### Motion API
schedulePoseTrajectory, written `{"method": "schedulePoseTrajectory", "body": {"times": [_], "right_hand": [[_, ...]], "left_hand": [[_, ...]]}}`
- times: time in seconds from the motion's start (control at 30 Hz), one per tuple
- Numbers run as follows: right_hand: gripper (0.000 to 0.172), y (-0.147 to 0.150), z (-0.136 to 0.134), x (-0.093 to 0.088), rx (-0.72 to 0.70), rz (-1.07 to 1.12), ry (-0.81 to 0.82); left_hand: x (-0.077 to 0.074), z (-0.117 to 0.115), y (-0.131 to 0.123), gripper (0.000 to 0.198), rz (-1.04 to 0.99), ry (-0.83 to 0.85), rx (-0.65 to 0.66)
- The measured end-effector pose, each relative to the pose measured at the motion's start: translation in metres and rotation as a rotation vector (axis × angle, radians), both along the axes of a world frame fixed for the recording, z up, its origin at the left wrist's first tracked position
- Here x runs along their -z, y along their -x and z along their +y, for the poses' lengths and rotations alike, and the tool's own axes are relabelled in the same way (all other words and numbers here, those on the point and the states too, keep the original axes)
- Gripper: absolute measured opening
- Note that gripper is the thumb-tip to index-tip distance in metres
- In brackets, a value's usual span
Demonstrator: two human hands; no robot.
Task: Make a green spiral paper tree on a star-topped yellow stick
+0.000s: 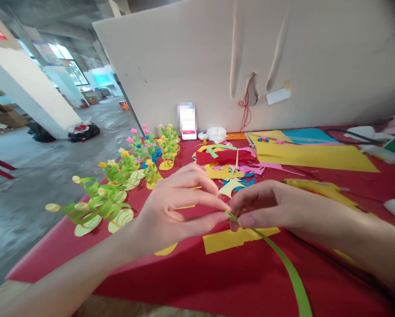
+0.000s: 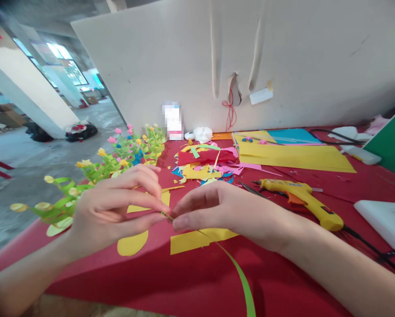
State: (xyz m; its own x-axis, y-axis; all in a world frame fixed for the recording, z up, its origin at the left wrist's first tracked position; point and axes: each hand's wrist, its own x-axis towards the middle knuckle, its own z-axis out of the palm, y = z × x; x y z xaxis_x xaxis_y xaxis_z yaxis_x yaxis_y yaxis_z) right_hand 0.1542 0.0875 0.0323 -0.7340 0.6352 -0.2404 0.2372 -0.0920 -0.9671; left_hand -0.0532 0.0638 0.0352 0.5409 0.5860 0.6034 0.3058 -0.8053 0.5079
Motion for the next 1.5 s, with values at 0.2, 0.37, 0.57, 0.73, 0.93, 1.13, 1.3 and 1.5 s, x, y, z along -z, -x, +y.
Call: {"method": "schedulePoseTrajectory", "body": {"times": [0.2,0.37,0.57,0.73,0.93,1.13,1.3,1.5], "right_hand": [[0.009,0.0006,0.0012,0.0019,-0.012,0.032,0.044],[0.009,0.0039,0.0006,0.0032,-0.02,0.091,0.106],[0.008,0.0078,-0.0035,0.0034,-0.045,0.162,0.12],[0.006,0.008,-0.0044,0.0018,-0.004,0.101,0.027],[0.011,0.009,-0.007,0.0013,0.016,0.068,0.036],[0.006,0.007,-0.0023,0.0012,-0.065,0.071,-0.079],[0.008,0.0043,0.0029,0.0031,-0.105,0.058,-0.174],[0.007,0.0047,-0.0011,0.0021,-0.109,0.036,-0.182]], "left_hand": [[0.0004,0.0009,-0.0007,0.01,-0.004,-0.035,0.006],[0.0013,-0.0008,-0.0054,0.007,0.035,-0.12,-0.005],[0.0013,-0.0064,-0.008,0.007,0.097,-0.211,-0.053],[0.0004,-0.0068,-0.0059,0.009,0.162,-0.229,-0.075],[-0.0003,-0.007,-0.0064,0.009,0.185,-0.201,-0.032],[0.0021,-0.0061,-0.0059,0.009,0.118,-0.092,-0.047],[0.0031,-0.0055,-0.0055,0.007,0.091,-0.035,-0.038],[0.003,-0.007,-0.0084,0.006,0.047,0.028,-0.057]]}}
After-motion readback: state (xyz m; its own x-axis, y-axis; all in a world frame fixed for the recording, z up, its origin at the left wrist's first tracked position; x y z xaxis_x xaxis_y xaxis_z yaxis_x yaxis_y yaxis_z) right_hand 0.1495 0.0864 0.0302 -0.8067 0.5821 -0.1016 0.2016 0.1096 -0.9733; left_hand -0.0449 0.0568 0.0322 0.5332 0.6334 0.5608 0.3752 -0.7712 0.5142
